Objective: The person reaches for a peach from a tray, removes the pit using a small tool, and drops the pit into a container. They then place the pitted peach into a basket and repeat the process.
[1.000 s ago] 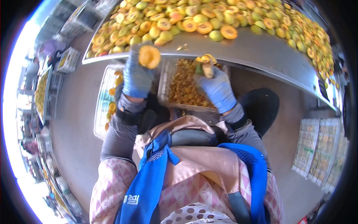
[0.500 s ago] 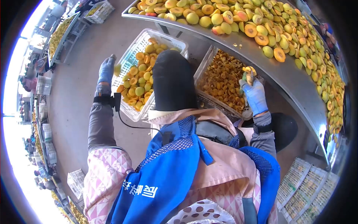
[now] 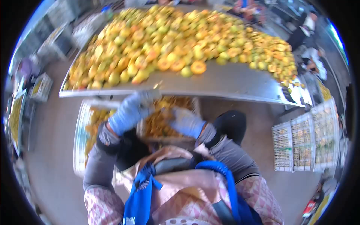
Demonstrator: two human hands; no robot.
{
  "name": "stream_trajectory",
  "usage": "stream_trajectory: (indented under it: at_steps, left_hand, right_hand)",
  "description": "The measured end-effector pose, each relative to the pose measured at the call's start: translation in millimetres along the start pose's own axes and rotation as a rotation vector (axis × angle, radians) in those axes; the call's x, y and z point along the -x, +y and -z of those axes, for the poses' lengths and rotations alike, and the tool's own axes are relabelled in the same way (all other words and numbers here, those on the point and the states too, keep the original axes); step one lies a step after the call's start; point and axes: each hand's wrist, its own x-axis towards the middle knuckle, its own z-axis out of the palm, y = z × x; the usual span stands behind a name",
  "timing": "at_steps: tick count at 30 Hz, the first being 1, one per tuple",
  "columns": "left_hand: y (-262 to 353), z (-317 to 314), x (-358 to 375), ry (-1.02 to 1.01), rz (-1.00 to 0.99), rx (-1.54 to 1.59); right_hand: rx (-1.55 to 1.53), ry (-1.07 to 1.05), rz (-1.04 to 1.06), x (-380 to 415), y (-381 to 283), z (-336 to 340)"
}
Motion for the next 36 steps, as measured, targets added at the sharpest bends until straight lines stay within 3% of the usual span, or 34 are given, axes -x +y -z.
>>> stream_trajectory:
  at_steps: [1,3,5,7,12,14,16,18,19,21,24,28,30,31,32,33,35,36]
  left_hand:
    - [11,-7,-17,-0.111,-0.251,-0.229]
    - [0,-16,-31,-0.309,-0.178,0.041]
    - [11,-20,-47,-0.45,-0.264,0.027]
    - [16,-23,-54,-0.471,-0.196,0.151]
    - [6,-25,-64,-0.403,0.066,0.338]
    - [0,-23,-59,-0.346,0.279,0.57]
    - [-17,-25,-57,-0.321,0.236,0.502]
    - [-43,-20,-57,-0.338,0.324,0.597]
    - [-57,-16,-58,-0.358,0.357,0.477]
    - [-46,-6,-64,-0.484,0.305,0.161]
    - [-73,-6,-72,-0.549,-0.045,-0.119]
    - [-97,19,-111,-0.39,-0.142,-0.441]
    - [-87,37,-136,-0.135,0.258,-0.212]
    - [-99,46,-150,-0.028,0.286,-0.205]
    - [-126,54,-161,0.124,0.057,-0.265]
    - [-111,56,-173,0.248,0.249,-0.232]
    - [-157,74,-201,0.412,0.124,-0.13]
    - [-175,83,-215,0.453,0.08,-0.253]
  right_hand:
    - [-0.207,-0.014,-0.097,0,-10,5]
    - [-0.272,-0.007,-0.094,2,-6,12]
    - [-0.369,-0.002,-0.025,11,7,17]
    - [-0.465,0.054,0.049,18,4,26]
    - [-1.28,-0.455,-0.355,30,4,51]
    - [-1.222,-0.335,-0.288,25,2,57]
    - [-1.068,-0.194,-0.154,15,5,41]
    - [-1.061,-0.23,-0.199,10,4,53]
    - [-1.177,-0.364,-0.354,11,-5,76]
    - [-1.028,-0.157,-0.279,3,-2,89]
    - [-0.893,-0.051,-0.347,-20,20,116]
    - [-0.592,0.218,-0.508,-65,72,144]
    - [-0.515,0.33,-0.558,-83,112,159]
    - [-0.476,0.383,-0.583,-93,133,166]
    - [-0.475,0.416,-0.537,-102,151,173]
    - [-0.473,0.449,-0.492,-112,170,179]
    - [-0.335,0.518,-0.396,-134,218,185]
    - [-0.198,0.55,-0.342,-147,248,186]
